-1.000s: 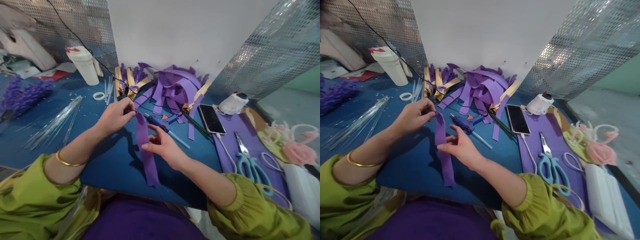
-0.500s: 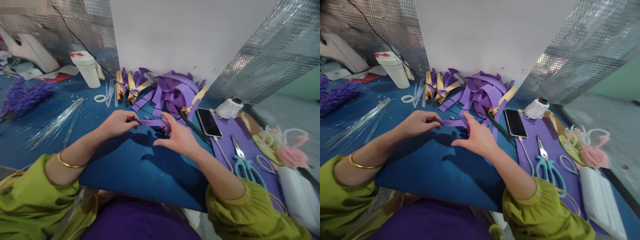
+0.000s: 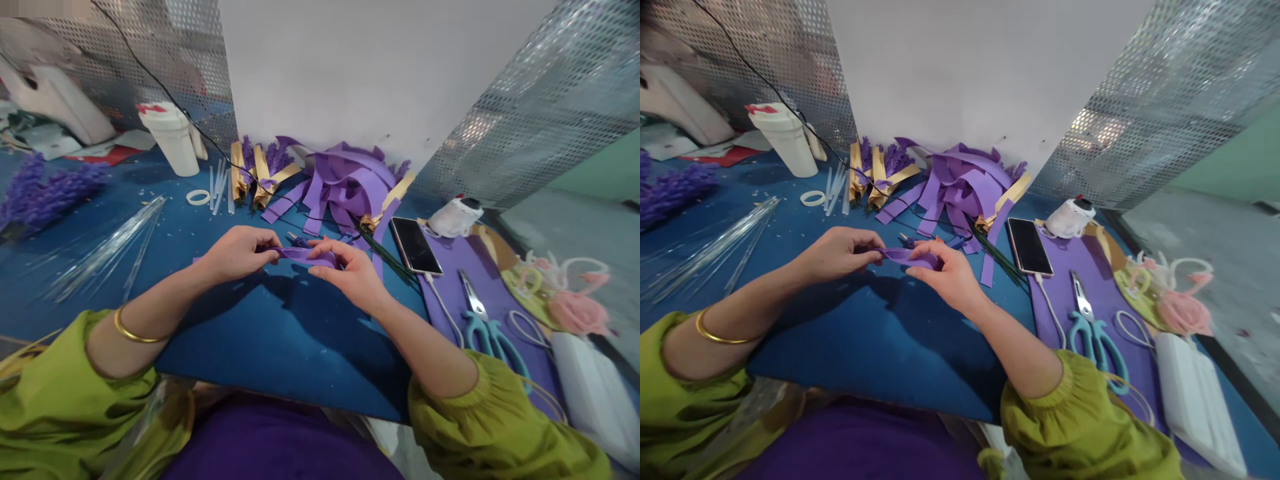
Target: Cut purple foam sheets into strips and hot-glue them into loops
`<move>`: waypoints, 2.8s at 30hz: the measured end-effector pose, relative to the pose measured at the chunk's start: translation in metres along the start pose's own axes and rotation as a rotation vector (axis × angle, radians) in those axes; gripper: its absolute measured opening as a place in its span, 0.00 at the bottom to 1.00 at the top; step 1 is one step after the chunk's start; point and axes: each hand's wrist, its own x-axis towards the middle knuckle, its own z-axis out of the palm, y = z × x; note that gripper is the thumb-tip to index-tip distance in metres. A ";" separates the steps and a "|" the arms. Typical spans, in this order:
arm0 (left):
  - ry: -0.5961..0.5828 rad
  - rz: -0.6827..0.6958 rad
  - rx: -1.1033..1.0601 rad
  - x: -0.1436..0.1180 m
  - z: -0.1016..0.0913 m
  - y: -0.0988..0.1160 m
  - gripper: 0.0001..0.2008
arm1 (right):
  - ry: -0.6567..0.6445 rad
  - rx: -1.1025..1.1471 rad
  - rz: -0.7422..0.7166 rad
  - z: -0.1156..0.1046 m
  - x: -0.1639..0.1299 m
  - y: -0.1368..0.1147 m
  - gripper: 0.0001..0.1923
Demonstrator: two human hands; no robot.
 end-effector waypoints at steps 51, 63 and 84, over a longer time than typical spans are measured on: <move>-0.068 0.007 -0.384 -0.001 0.003 0.003 0.09 | 0.330 -0.027 -0.010 0.006 -0.006 -0.005 0.04; -0.068 0.000 -0.374 -0.002 0.009 0.005 0.13 | 0.291 -0.071 -0.142 0.007 -0.008 -0.005 0.05; -0.069 0.023 -0.434 -0.008 0.013 0.012 0.14 | 0.209 -0.136 -0.328 0.012 -0.015 -0.001 0.05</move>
